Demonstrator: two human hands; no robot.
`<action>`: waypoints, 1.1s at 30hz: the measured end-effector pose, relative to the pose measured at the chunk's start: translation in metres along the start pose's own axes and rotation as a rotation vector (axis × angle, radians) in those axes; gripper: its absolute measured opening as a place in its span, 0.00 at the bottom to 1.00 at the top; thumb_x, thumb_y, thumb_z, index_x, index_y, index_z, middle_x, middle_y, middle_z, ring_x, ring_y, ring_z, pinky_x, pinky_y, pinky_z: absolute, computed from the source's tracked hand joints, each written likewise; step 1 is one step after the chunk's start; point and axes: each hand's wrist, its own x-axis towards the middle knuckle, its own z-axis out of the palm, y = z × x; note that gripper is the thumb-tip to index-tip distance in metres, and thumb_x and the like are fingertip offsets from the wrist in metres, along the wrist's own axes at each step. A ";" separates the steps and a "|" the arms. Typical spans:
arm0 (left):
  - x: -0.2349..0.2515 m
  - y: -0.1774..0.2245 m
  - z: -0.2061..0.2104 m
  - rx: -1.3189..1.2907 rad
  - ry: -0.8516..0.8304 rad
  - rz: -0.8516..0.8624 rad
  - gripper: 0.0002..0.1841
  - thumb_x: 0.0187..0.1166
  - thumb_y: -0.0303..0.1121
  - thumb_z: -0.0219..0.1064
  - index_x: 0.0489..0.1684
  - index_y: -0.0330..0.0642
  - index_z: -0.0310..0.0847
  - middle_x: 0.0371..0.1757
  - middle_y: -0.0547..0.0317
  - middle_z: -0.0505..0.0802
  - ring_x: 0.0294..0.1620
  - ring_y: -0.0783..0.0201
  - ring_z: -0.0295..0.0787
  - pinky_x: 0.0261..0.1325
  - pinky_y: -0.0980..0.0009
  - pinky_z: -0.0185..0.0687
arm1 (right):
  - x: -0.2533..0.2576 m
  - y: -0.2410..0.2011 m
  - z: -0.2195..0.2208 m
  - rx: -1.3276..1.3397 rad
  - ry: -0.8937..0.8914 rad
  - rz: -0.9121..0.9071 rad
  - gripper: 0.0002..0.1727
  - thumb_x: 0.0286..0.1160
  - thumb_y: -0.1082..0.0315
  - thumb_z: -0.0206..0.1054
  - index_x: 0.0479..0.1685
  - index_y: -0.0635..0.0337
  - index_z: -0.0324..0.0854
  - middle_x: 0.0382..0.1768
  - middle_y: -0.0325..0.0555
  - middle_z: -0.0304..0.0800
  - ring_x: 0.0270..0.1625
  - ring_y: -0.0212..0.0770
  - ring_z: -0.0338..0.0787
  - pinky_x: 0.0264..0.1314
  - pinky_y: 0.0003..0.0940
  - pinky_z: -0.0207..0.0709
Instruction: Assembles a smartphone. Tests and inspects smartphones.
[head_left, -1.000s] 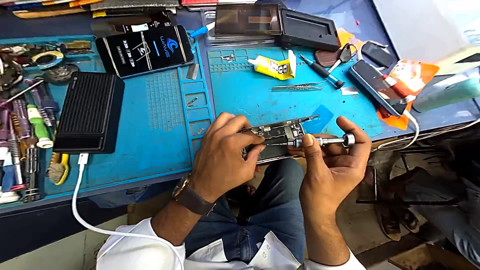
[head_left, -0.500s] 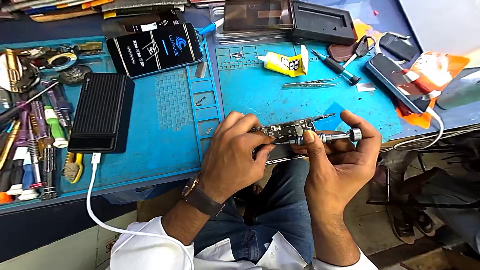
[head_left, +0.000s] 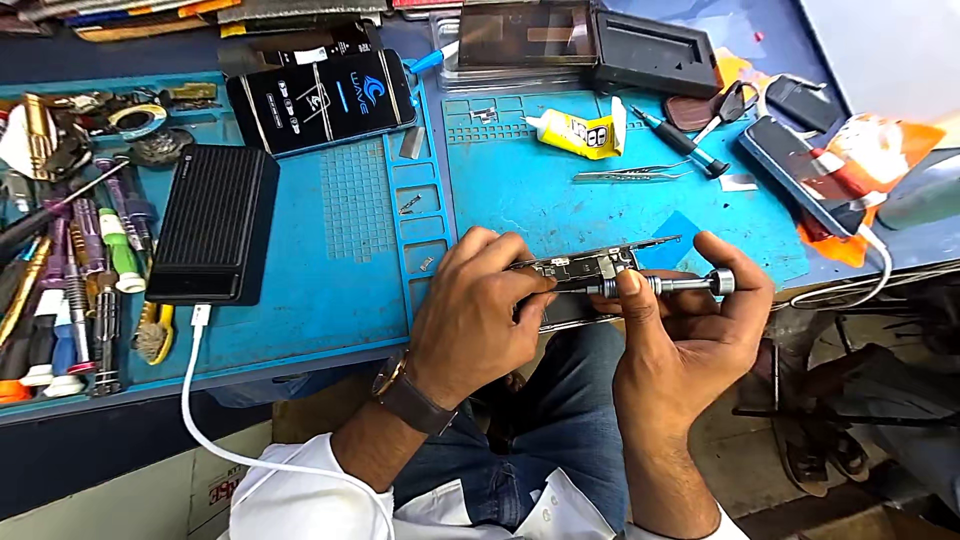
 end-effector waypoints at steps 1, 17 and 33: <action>0.000 0.000 0.000 0.001 0.001 0.000 0.08 0.76 0.40 0.73 0.40 0.53 0.98 0.49 0.66 0.91 0.57 0.63 0.82 0.58 0.64 0.78 | 0.000 0.001 0.000 -0.002 0.001 0.001 0.34 0.70 0.77 0.76 0.76 0.62 0.64 0.42 0.40 0.91 0.39 0.37 0.95 0.43 0.34 0.96; 0.000 0.000 0.001 0.004 -0.001 0.005 0.08 0.76 0.40 0.73 0.40 0.53 0.98 0.49 0.66 0.91 0.56 0.63 0.82 0.58 0.64 0.78 | 0.000 0.002 -0.001 -0.009 0.010 -0.007 0.34 0.71 0.77 0.76 0.75 0.63 0.63 0.43 0.41 0.91 0.40 0.38 0.96 0.46 0.35 0.96; 0.000 0.000 0.001 0.005 0.007 -0.001 0.08 0.75 0.42 0.74 0.40 0.54 0.98 0.49 0.67 0.91 0.57 0.63 0.82 0.58 0.64 0.79 | 0.001 0.001 -0.004 0.013 0.037 0.008 0.34 0.73 0.77 0.74 0.78 0.61 0.63 0.42 0.41 0.92 0.41 0.40 0.96 0.46 0.38 0.96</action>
